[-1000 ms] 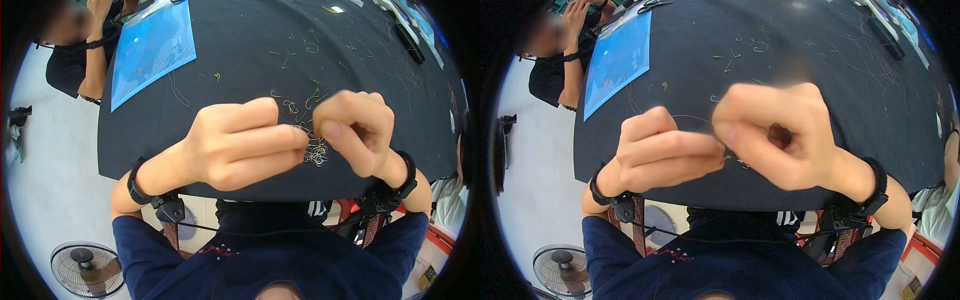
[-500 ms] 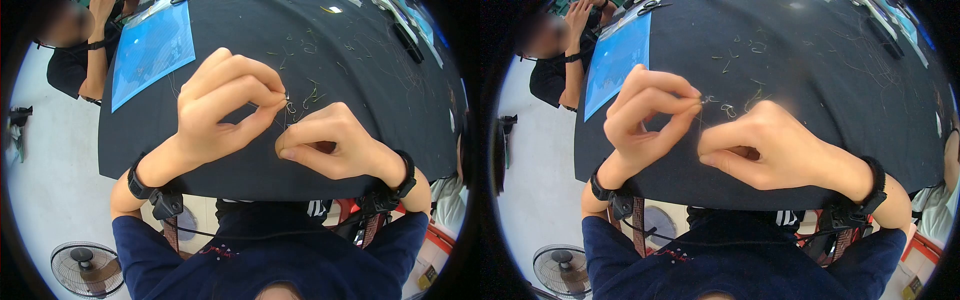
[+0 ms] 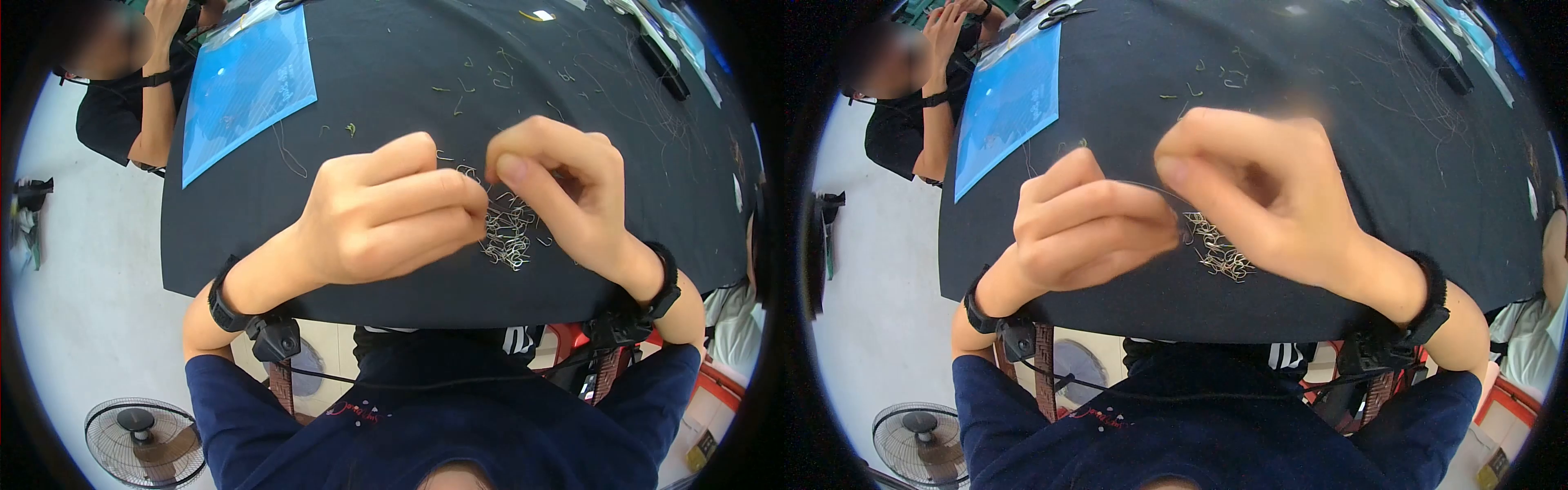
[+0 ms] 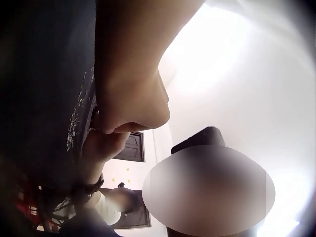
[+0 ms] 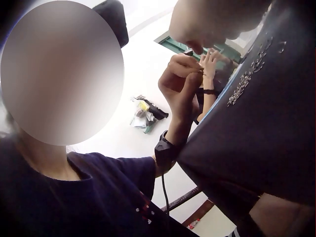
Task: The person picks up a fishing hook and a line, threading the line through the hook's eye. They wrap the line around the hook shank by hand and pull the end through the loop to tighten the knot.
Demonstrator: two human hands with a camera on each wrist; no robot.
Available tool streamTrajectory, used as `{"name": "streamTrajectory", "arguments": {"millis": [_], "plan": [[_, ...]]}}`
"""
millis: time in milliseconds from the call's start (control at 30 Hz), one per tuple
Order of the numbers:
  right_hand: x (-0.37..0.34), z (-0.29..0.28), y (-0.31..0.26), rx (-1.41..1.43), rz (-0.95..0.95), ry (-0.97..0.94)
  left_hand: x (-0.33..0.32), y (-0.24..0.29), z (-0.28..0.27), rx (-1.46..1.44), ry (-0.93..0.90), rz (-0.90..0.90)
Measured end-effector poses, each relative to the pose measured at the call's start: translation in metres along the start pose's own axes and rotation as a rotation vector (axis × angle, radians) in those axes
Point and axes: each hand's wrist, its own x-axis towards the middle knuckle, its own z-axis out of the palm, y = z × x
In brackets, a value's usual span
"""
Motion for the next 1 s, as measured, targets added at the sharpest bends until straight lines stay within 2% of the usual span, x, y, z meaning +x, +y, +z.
{"name": "streamTrajectory", "arguments": {"millis": [200, 300, 400, 467, 567, 767, 867, 1000], "plan": [[0.000, 0.005, -0.001, -0.015, 0.153, -0.067, 0.004, 0.007, -0.007, -0.204, 0.031, -0.030], [0.000, 0.006, -0.001, -0.021, 0.138, -0.169, 0.007, 0.003, -0.015, -0.354, 0.028, -0.088], [0.001, 0.006, -0.004, 0.028, 0.141, -0.275, 0.006, 0.001, -0.014, -0.351, 0.105, -0.240], [-0.001, 0.006, -0.008, 0.089, 0.165, -0.347, 0.005, -0.001, -0.013, -0.321, 0.117, -0.271], [-0.001, 0.008, -0.007, 0.089, 0.076, -0.377, 0.002, -0.001, -0.010, -0.238, 0.155, -0.359], [-0.003, 0.007, -0.007, 0.118, 0.042, -0.394, -0.002, -0.007, -0.008, -0.090, 0.112, -0.273], [-0.002, 0.006, -0.007, 0.131, 0.038, -0.406, 0.000, -0.010, -0.010, -0.010, 0.098, -0.175], [-0.002, 0.004, -0.009, 0.140, 0.046, -0.424, -0.001, -0.009, -0.010, 0.047, 0.107, -0.159]]}}
